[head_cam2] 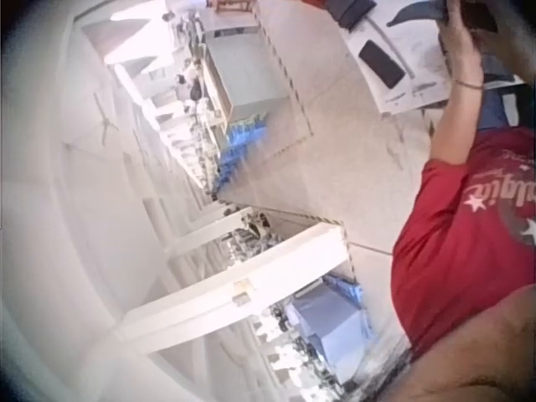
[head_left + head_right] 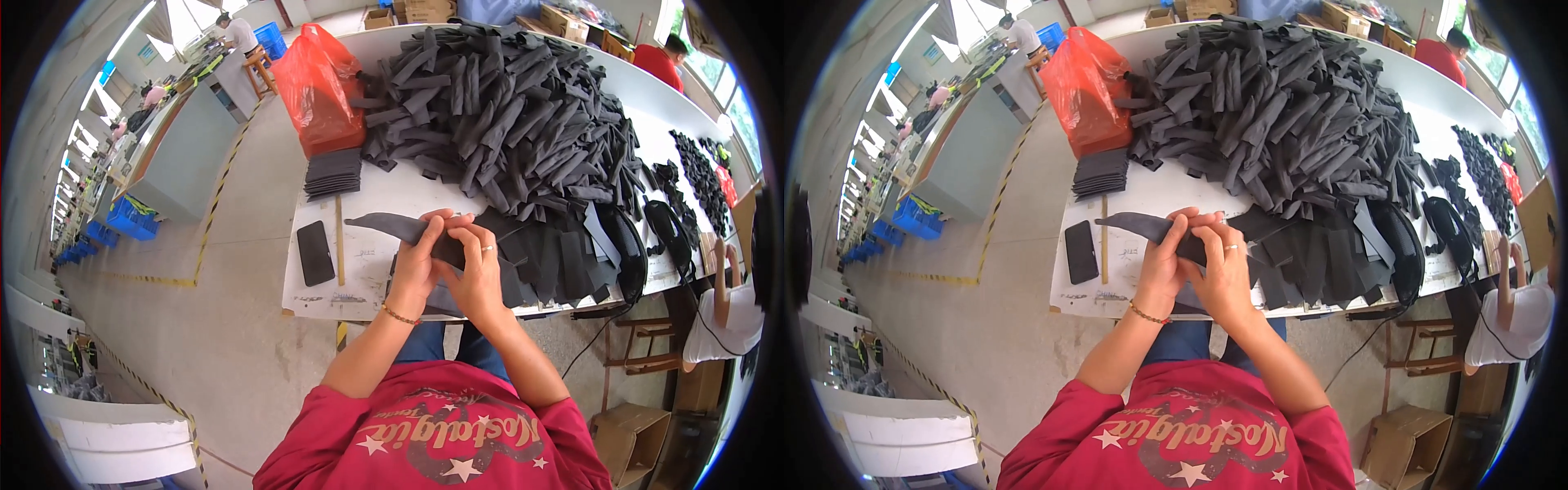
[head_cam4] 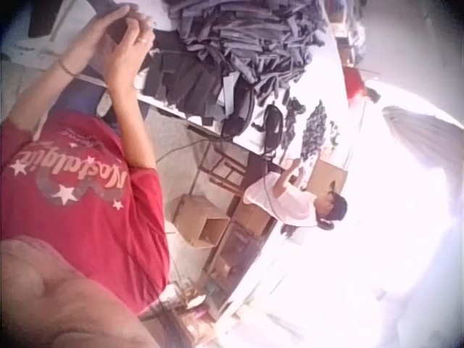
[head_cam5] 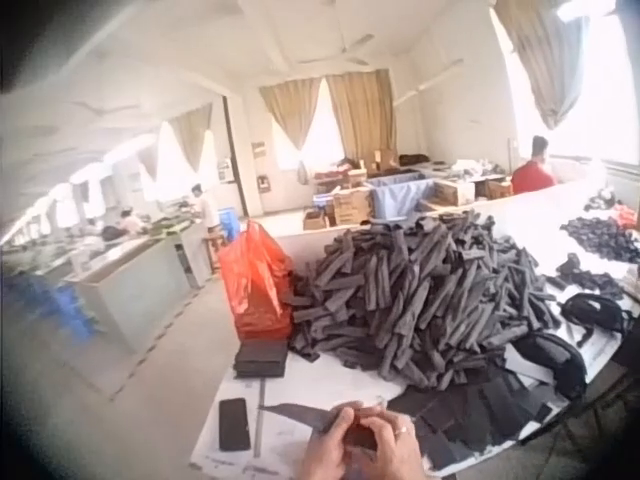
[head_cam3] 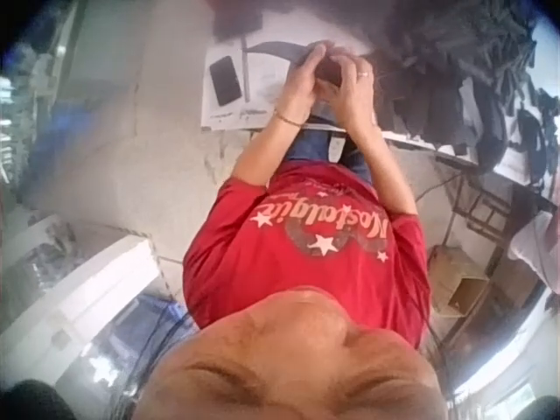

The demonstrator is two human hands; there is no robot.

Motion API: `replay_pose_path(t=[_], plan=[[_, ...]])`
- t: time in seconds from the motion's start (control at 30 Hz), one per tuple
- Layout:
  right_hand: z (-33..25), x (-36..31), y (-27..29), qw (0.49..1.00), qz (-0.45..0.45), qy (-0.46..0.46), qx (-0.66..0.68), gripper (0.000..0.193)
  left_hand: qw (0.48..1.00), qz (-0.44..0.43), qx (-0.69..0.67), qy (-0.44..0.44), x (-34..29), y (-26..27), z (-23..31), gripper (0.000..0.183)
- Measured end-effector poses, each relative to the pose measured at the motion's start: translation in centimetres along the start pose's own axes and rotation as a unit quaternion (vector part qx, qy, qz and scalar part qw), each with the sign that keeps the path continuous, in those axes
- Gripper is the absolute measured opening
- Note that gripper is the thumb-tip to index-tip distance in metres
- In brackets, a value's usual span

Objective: Processing and stacking black foam or fabric strips at a workbench.

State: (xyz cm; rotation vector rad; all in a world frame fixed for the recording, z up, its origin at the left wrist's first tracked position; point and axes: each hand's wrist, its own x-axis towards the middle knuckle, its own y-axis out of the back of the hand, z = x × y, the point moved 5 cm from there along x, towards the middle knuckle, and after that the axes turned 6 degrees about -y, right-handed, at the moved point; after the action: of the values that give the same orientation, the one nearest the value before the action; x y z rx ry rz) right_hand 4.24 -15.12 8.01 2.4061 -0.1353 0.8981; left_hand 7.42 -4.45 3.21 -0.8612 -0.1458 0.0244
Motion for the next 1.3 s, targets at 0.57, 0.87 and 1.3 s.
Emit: replay_pose_path(t=[0.57,0.87,1.3], plan=[[1.1,-1.5,1.0,0.989,-0.129,0.067,0.011,0.027,0.998,0.005,-0.051,-0.022,-1.2,0.3,0.8,0.03],[1.2,-1.3,0.8,0.984,-0.164,0.07,-0.011,0.022,0.998,0.006,-0.044,0.034,-1.4,1.1,-1.4,0.031],[0.9,0.7,2.5,0.986,-0.134,0.073,0.073,0.014,0.991,0.057,-0.078,-0.092,-0.7,-2.1,2.5,0.032]])
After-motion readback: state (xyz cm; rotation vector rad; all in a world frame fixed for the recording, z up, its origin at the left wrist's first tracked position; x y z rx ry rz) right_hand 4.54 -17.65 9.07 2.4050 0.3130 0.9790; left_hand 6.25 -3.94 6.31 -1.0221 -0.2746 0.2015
